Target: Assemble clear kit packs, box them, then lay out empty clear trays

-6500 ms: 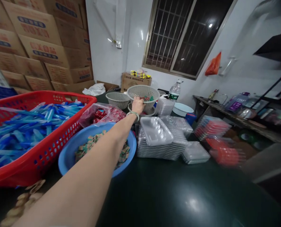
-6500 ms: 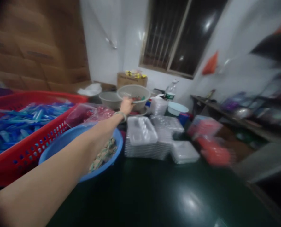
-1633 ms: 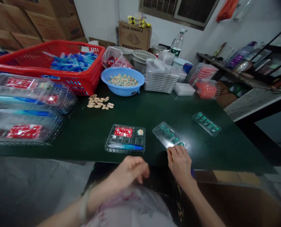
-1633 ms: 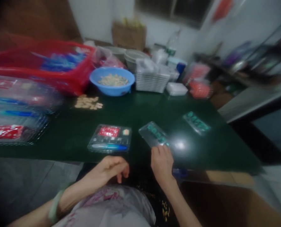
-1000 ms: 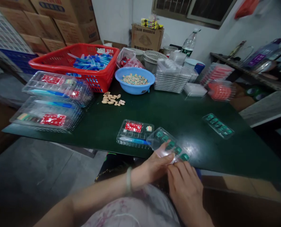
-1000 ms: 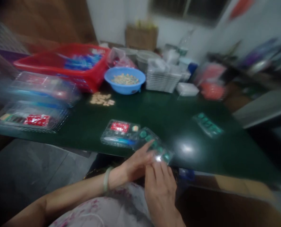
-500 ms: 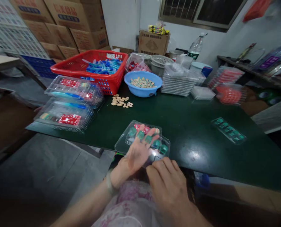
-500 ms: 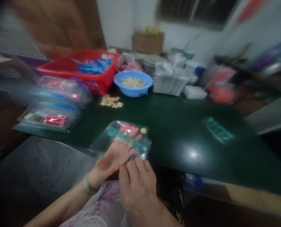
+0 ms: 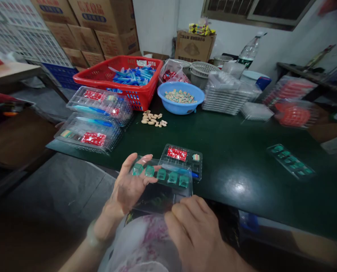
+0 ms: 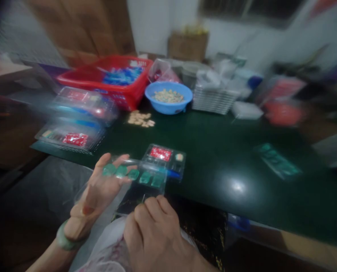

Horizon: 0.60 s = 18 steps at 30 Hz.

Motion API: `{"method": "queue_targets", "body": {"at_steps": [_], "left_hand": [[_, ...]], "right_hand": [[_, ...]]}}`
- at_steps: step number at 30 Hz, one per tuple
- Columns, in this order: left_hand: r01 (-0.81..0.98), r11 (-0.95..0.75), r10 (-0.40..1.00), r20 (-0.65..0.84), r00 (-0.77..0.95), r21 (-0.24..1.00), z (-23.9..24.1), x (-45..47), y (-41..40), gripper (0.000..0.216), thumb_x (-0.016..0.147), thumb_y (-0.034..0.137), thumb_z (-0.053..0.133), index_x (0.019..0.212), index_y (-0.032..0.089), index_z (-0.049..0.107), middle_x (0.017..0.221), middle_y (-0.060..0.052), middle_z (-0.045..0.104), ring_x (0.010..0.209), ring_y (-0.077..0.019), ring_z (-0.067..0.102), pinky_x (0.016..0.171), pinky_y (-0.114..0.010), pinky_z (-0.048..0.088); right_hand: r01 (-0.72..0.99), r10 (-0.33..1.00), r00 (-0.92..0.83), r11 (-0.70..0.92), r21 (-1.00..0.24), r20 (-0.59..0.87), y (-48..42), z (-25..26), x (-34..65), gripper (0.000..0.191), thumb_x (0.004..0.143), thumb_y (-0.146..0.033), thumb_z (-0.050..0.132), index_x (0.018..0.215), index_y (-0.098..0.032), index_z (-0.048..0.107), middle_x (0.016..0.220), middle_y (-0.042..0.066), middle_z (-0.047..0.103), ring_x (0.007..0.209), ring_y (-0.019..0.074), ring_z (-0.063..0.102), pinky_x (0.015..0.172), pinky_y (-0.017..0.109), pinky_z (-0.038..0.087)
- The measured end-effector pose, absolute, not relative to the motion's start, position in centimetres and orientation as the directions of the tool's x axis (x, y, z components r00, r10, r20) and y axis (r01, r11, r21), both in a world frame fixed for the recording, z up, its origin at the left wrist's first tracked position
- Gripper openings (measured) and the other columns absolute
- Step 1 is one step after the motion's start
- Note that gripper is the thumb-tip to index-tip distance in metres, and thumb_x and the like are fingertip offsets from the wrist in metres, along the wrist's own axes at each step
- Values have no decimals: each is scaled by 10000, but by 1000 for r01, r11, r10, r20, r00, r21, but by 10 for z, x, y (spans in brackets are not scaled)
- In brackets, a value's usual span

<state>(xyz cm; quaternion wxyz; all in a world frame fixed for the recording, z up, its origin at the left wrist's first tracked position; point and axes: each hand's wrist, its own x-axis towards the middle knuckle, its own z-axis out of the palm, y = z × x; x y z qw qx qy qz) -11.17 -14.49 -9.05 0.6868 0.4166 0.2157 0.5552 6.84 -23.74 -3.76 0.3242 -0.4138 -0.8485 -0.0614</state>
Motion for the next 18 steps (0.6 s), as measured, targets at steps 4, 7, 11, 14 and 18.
{"method": "queue_targets", "body": {"at_steps": [4, 7, 11, 14, 18], "left_hand": [[-626, -13, 925, 247, 288, 780, -84, -99, -145, 946, 486, 557, 804, 1275, 300, 349, 1359, -147, 349, 1158, -386, 450, 901, -470, 448], [-645, -39, 914, 288, 285, 763, -79, -98, -142, 964, 505, 534, 785, 1313, 292, 318, 1358, -160, 349, 1156, -379, 453, 890, -444, 454], [-607, -40, 933, 247, 261, 794, -73, -107, -135, 1071, 465, 550, 795, 1360, 308, 259, 1361, -152, 360, 1161, -370, 455, 908, -441, 444], [-592, -48, 957, 208, 204, 804, -69, -116, -128, 1138, 447, 616, 785, 1387, 312, 221, 1369, -145, 362, 1201, -362, 423, 941, -442, 421], [-614, -61, 966, 201, 161, 787, -70, -121, -119, 1169, 458, 649, 766, 1405, 275, 191, 1372, -172, 359, 1265, -363, 349, 972, -468, 388]], "right_hand": [[755, 633, -399, 637, -154, 663, -239, -32, 73, 237, 809, -62, 402, 892, -121, 615, 777, 68, 578, 766, 186, 524, 702, 349, 389], [768, 646, -384, 620, -161, 659, -242, -32, 77, 251, 843, -86, 399, 928, -135, 630, 837, 74, 608, 813, 191, 553, 761, 367, 419], [768, 665, -324, 601, -224, 673, -244, -36, 84, 223, 840, -149, 531, 1046, -148, 617, 962, 87, 621, 924, 212, 556, 827, 386, 432], [779, 696, -171, 529, -338, 697, -238, -46, 97, 283, 819, -123, 583, 1099, -167, 585, 991, 91, 606, 953, 217, 548, 819, 387, 451], [847, 735, -29, 379, -374, 678, -222, -72, 117, 329, 823, -94, 570, 1138, -186, 560, 1024, 103, 583, 949, 221, 544, 794, 387, 459]]}}
